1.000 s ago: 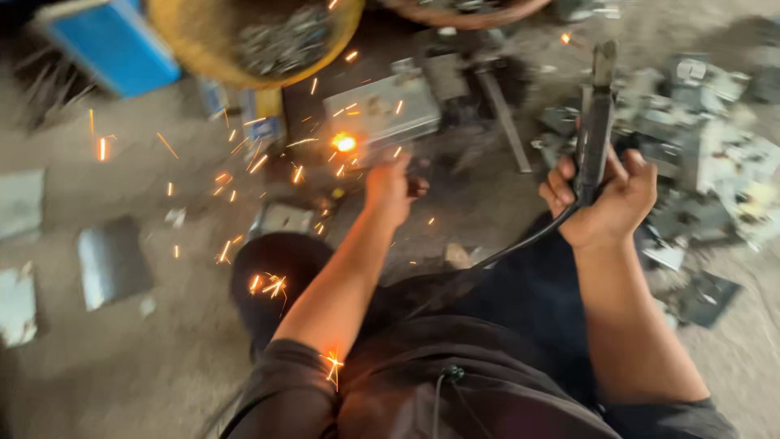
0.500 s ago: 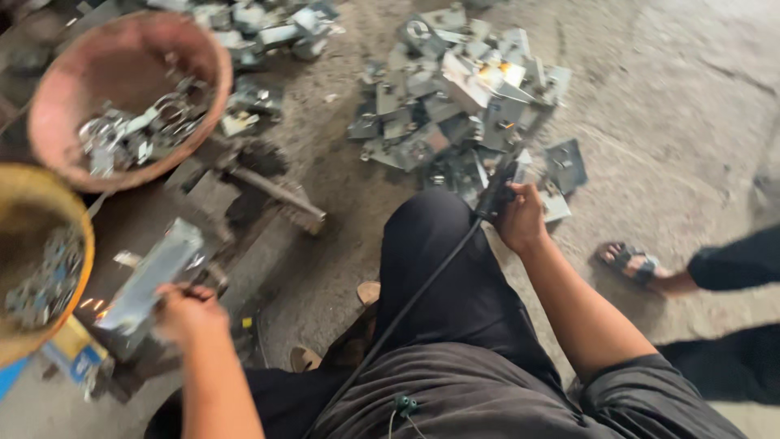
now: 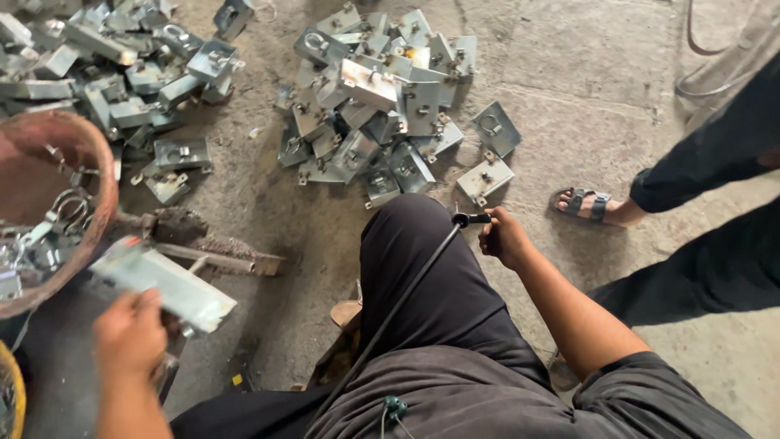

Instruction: The person sits on the floor and welds small metal plates using a handheld welding torch. They pick up metal plates and small metal rings from bowls, place them on a work surface, and weld them together. The person also uses a hammer to tap the metal pieces and occasionally flips the plates to weld different sides.

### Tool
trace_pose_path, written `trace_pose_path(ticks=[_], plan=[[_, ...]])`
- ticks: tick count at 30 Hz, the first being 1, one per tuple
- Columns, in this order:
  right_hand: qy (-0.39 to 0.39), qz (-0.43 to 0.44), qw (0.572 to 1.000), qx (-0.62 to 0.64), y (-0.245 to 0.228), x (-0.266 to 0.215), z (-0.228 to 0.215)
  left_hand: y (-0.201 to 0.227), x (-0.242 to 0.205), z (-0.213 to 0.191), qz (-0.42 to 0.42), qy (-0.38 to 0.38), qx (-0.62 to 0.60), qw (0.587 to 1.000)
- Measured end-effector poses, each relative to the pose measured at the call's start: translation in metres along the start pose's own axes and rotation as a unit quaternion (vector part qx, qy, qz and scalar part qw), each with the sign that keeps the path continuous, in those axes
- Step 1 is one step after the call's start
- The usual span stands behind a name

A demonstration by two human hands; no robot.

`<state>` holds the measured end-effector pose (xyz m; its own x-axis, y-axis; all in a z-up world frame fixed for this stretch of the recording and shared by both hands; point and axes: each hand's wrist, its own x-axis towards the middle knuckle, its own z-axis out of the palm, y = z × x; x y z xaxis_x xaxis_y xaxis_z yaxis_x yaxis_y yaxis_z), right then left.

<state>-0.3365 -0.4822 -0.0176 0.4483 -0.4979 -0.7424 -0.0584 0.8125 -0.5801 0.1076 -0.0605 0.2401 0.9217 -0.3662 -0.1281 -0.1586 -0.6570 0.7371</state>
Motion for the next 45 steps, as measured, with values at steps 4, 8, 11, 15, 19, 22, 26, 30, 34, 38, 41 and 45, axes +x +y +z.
trace_pose_path(ticks=[4, 8, 11, 15, 19, 22, 26, 30, 34, 38, 41, 45], plan=[[0.034, -0.019, 0.999, 0.017, 0.002, -0.011, -0.016, 0.059, 0.036, 0.102, 0.095, -0.163, -0.063, 0.98], [0.064, -0.053, 0.996, 0.026, 0.003, -0.027, -0.023, 0.125, 0.075, 0.221, 0.193, -0.222, -0.082, 0.952], [0.079, -0.059, 0.995, 0.035, 0.005, -0.035, -0.029, 0.164, 0.085, 0.308, 0.22, -0.261, -0.262, 0.902], [0.076, -0.055, 0.995, 0.043, 0.007, -0.039, -0.04, 0.163, 0.076, 0.372, 0.069, -0.286, -0.234, 0.926], [0.098, -0.085, 0.991, 0.029, -0.002, -0.04, -0.049, 0.108, 0.07, 0.363, -0.017, -0.283, -0.256, 0.924], [0.121, -0.123, 0.984, 0.048, -0.014, -0.041, -0.051, 0.057, 0.075, 0.329, -0.011, -0.271, -0.254, 0.928], [0.13, -0.241, 0.96, 0.059, -0.047, -0.038, -0.03, -0.012, 0.061, 0.259, -0.01, -0.244, -0.208, 0.947], [0.134, -0.371, 0.919, 0.019, -0.077, -0.048, 0.016, -0.065, 0.04, 0.187, -0.053, -0.186, -0.213, 0.958], [0.121, -0.506, 0.837, -0.173, -0.083, -0.073, 0.09, -0.096, 0.013, 0.127, -0.076, -0.112, -0.241, 0.961], [-0.001, -0.537, 0.797, -0.276, -0.067, -0.108, 0.176, -0.113, -0.01, 0.088, -0.082, -0.064, -0.249, 0.963], [-0.067, -0.579, 0.745, -0.324, -0.049, -0.129, 0.235, -0.129, -0.027, 0.064, -0.037, -0.052, -0.279, 0.958], [-0.19, -0.603, 0.692, -0.349, -0.021, -0.148, 0.288, -0.145, -0.041, 0.038, -0.035, -0.009, -0.273, 0.961]])
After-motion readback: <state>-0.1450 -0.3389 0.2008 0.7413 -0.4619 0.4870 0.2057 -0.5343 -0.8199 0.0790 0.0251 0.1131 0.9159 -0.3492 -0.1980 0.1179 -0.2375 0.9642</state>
